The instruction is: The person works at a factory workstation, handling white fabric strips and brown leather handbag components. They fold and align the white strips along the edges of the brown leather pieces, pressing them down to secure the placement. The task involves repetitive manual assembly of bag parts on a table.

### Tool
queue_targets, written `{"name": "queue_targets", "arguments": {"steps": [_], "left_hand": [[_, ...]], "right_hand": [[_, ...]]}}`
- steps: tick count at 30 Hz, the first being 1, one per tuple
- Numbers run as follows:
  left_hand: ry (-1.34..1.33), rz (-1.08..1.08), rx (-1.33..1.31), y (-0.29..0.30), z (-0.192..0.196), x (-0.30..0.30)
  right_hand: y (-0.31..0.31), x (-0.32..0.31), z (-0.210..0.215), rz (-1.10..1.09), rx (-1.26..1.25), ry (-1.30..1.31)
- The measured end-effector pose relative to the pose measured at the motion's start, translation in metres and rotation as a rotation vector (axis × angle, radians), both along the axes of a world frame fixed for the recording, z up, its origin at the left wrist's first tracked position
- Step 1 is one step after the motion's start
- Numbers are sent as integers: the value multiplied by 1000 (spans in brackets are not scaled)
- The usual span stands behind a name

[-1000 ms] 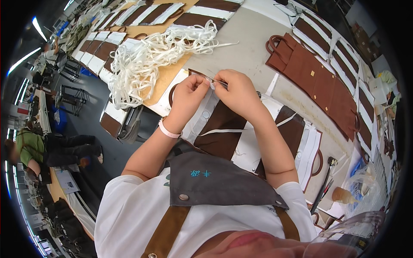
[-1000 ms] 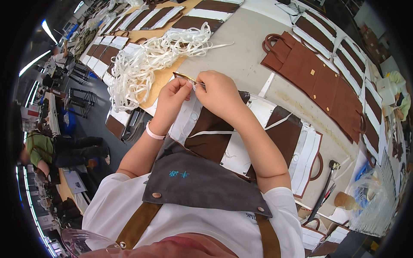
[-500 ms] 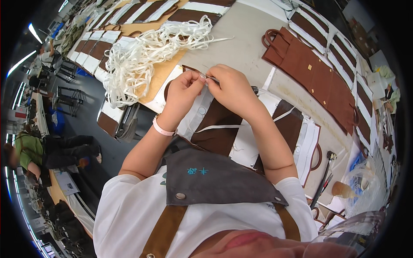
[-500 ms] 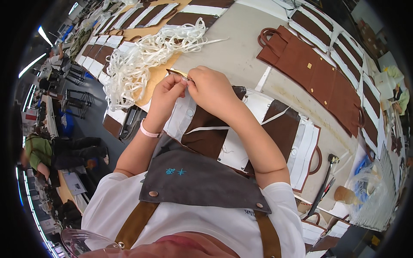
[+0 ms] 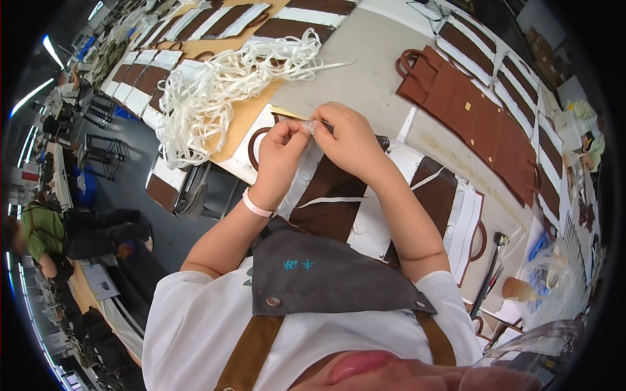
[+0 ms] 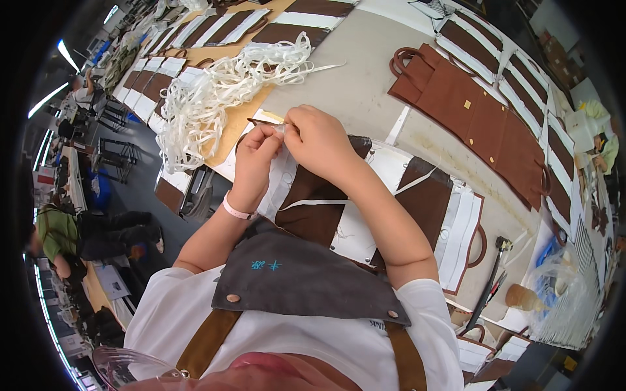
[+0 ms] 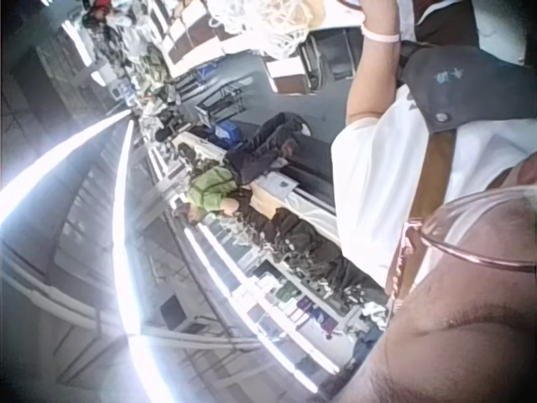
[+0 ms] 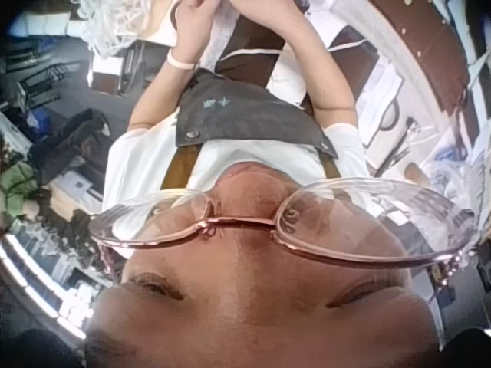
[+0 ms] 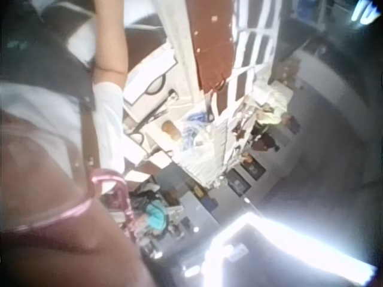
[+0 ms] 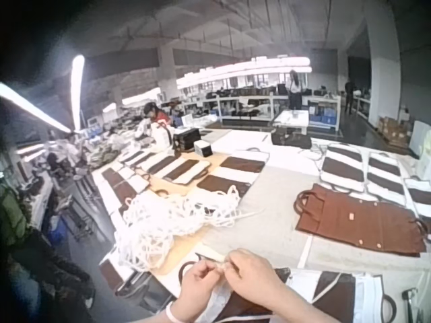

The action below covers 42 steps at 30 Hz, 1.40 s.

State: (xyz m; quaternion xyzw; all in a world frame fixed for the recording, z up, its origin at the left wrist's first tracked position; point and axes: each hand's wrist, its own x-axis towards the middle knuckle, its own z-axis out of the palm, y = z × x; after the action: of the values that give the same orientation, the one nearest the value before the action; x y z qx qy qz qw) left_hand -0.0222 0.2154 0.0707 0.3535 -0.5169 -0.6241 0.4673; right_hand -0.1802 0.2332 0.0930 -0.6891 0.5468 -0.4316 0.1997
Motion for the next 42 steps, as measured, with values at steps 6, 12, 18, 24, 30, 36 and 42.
{"name": "queue_targets", "arguments": {"steps": [6, 12, 18, 24, 30, 36, 42], "left_hand": [[20, -9, -11, -1, -7, -1], [29, -17, -41, -2, -7, -1], [-63, 65, -125, 3, 4, 1], [-167, 14, -121, -9, 4, 7], [-96, 31, -31, -6, 12, 4], [29, 71, -70, 2, 3, 0], [-16, 67, 137, 3, 6, 3]], "right_hand": [[0, 1, -2, 31, -92, 82], [-1, 10, -7, -82, -30, -42], [0, 6, -4, -20, -76, -7], [4, 6, 2, -16, -123, 147], [4, 6, -1, -10, -177, 193], [4, 15, -8, -82, -233, 82], [-1, 11, -9, -72, -98, -90]]}}
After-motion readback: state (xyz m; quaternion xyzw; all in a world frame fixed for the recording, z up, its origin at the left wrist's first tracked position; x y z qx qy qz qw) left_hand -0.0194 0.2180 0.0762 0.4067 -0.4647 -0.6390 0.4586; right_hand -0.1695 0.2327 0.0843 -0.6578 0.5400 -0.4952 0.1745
